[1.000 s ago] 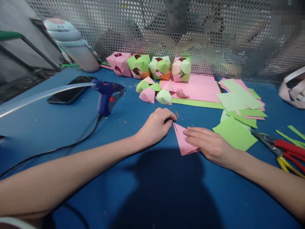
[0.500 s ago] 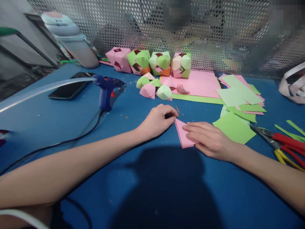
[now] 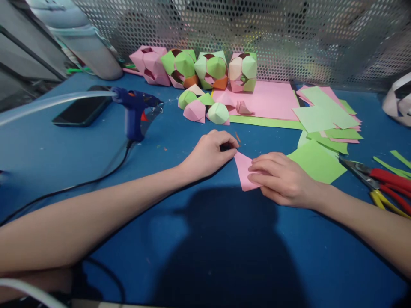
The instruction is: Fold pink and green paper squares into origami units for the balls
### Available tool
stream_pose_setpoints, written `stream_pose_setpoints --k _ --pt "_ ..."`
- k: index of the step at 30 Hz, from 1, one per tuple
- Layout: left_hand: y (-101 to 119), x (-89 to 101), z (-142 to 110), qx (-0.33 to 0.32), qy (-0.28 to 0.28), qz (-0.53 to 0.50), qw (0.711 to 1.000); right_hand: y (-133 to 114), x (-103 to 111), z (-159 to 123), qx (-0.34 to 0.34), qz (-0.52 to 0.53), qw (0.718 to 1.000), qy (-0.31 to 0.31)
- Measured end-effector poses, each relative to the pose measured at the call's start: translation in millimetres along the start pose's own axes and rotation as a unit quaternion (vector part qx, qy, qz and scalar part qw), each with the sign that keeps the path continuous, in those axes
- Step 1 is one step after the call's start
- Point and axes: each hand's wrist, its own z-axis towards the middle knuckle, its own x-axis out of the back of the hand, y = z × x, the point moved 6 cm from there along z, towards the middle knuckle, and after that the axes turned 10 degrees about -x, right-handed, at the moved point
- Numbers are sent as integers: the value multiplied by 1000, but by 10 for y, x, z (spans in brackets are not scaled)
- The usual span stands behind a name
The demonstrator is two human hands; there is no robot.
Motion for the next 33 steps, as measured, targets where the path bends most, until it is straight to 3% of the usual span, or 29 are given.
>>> stream_pose_setpoints --k 33 --pt "18 -6 11 -25 -3 18 1000 13 -33 20 -8 -10 1000 -13"
